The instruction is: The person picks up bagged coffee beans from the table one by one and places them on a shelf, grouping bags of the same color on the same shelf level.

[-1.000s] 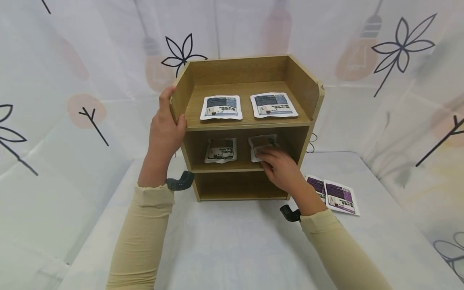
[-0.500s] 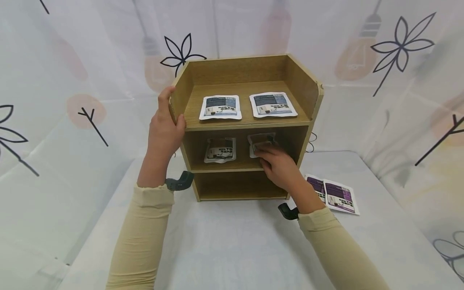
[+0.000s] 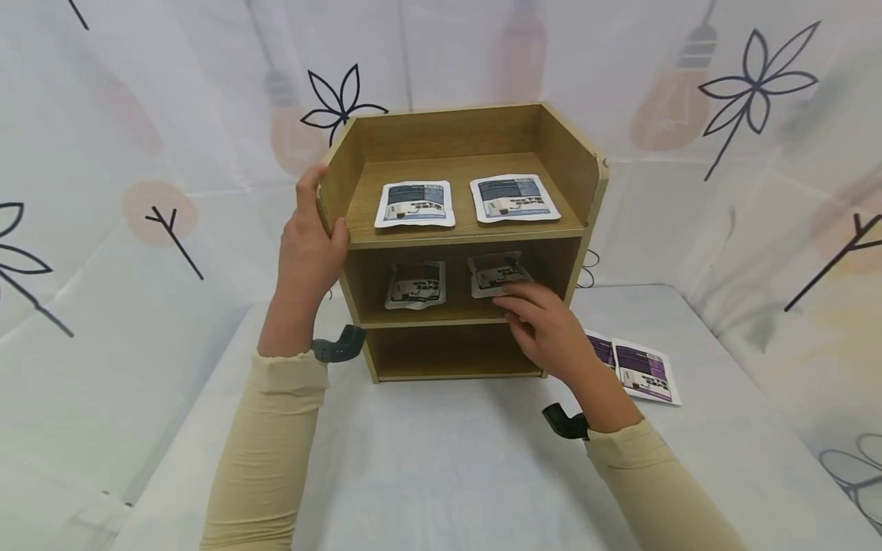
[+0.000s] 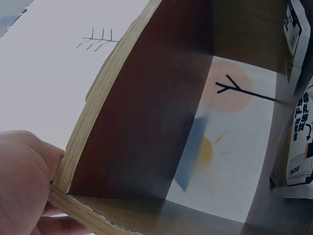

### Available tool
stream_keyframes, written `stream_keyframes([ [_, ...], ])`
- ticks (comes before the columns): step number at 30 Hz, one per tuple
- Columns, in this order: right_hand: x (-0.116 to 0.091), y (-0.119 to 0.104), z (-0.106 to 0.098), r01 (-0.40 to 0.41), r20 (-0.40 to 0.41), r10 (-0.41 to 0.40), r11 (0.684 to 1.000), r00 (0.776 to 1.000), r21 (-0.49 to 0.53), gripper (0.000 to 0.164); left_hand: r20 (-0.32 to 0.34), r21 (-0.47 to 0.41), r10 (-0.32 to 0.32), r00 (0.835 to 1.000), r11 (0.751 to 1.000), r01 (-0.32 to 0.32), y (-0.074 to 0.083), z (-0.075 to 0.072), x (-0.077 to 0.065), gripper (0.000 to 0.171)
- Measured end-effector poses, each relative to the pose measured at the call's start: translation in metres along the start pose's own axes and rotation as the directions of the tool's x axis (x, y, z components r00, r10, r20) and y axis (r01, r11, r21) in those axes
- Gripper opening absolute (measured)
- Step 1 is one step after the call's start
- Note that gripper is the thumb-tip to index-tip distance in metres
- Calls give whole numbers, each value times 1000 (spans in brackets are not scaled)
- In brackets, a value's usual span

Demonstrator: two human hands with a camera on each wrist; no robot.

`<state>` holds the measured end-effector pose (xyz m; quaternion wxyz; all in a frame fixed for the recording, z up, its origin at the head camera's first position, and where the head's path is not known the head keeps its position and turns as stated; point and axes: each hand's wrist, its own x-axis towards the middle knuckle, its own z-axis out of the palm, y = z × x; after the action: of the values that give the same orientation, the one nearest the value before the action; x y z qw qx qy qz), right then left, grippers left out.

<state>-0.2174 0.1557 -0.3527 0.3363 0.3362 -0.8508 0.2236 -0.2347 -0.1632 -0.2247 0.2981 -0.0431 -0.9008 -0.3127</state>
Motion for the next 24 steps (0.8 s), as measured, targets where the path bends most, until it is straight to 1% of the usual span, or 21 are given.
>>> stream_keyframes([
  [8,-16,-3,-15,-10,-68,11,1000,998,19,28,-2,1,-4,1000,1000,4,0,0,0,64],
  [13,-27,-1,-24,-23,-83,25,999,996,24,26,-1,3,-6,1000,1000,6,0,0,-1,64],
  [19,-41,5,-32,-17,-109,19,1000,994,17,29,-9,1,11,1000,1000,-11,1,0,-1,64],
  [24,-55,15,-36,-13,-118,15,1000,993,17,29,-7,-4,6,1000,1000,-6,1,0,-1,64],
])
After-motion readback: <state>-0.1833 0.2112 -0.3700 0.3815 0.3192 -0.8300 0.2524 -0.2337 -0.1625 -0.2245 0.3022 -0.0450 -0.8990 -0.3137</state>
